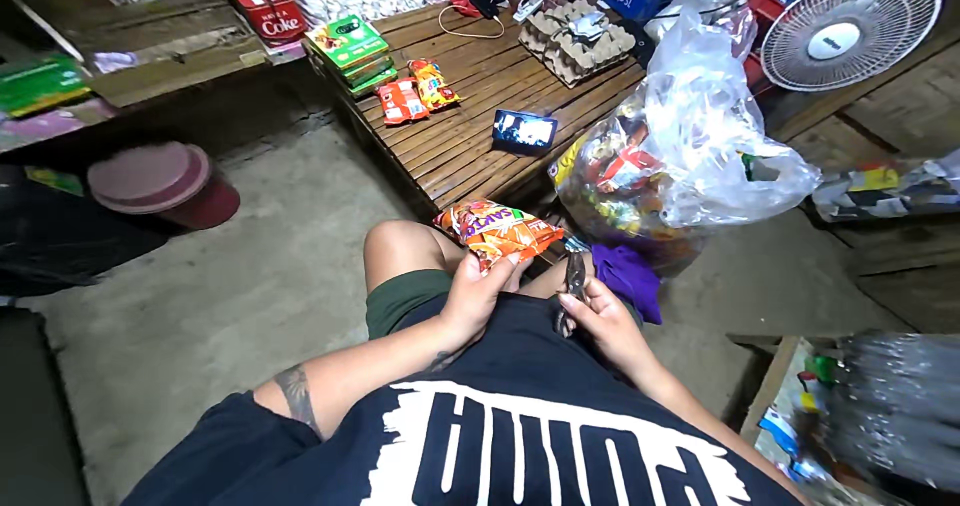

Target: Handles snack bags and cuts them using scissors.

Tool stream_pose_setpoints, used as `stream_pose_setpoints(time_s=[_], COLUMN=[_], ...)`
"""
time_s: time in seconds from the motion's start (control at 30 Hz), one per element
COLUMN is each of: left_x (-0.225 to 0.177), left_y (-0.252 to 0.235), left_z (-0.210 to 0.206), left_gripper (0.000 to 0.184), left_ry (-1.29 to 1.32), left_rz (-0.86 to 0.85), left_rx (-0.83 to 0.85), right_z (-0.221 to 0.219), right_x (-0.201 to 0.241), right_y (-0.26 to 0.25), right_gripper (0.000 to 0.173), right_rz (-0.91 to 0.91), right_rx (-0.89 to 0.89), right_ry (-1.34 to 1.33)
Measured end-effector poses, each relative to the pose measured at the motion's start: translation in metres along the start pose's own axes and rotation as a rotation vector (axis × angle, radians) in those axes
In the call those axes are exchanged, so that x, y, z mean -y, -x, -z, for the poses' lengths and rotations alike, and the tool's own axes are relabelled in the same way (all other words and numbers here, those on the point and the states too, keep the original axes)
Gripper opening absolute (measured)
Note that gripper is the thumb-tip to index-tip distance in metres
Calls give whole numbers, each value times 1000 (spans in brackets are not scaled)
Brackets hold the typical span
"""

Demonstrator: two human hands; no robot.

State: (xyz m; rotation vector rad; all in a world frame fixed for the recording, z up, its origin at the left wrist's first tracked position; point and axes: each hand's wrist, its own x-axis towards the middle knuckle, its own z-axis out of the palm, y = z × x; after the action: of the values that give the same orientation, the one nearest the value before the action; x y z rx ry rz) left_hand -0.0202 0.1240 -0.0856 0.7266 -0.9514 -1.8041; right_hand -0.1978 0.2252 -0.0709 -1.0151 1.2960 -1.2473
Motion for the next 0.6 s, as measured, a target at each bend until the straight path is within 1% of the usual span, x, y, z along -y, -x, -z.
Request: stream_pose_setpoints(time_s=[0.13, 0.23, 0.43, 0.6], left_x=[0, 2, 2, 1], left_y=[0, -1, 0, 1], left_z=[0, 0, -1, -1], left_gripper=[26, 27, 30, 30], left_ry=[-12, -21, -8, -10], left_rz=[1, 10, 30, 26], left_rx=[3, -1, 1, 17], right_z=[4, 6, 11, 16], right_x=[4, 16, 19, 23], right_y=[1, 3, 5, 11], right_gripper=[16, 19, 25, 37], right_rz=[-55, -115, -231, -270], right_rx=[43, 65, 162, 237], right_ry=[-5, 9, -80, -141])
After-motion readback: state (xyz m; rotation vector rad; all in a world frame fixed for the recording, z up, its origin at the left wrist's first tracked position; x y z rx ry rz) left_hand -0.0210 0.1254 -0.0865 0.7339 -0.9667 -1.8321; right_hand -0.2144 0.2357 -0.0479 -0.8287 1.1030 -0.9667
